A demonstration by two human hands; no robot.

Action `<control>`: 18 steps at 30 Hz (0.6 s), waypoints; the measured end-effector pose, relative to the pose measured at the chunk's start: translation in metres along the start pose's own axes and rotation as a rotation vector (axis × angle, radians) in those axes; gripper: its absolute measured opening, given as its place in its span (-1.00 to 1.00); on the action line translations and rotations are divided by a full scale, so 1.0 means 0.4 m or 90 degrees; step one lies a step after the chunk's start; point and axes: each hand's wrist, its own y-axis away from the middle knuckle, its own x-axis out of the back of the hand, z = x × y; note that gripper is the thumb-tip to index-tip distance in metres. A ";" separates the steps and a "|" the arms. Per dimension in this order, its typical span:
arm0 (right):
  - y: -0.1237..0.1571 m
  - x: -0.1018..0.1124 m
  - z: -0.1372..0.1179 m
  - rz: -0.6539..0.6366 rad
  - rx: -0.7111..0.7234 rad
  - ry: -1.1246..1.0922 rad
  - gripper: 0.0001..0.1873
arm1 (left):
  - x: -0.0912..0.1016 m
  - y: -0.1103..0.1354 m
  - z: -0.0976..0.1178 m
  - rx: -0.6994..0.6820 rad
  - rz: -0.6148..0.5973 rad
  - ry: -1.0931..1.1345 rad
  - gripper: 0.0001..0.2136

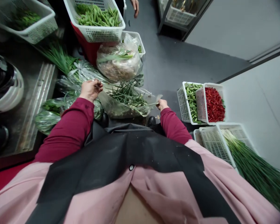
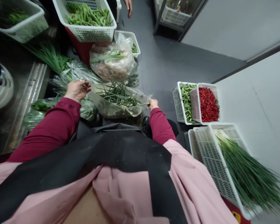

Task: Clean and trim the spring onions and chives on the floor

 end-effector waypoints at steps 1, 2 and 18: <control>0.001 0.005 0.016 -0.001 -0.026 -0.022 -0.78 | 0.001 0.003 -0.007 0.004 -0.011 -0.002 -0.88; 0.007 0.009 0.038 -0.003 -0.064 -0.041 -0.69 | -0.003 0.006 -0.014 0.006 -0.022 -0.002 -0.87; 0.210 -0.274 0.146 -0.446 -0.357 -0.050 -0.74 | -0.055 0.069 -0.032 -0.017 -0.086 -0.064 -0.79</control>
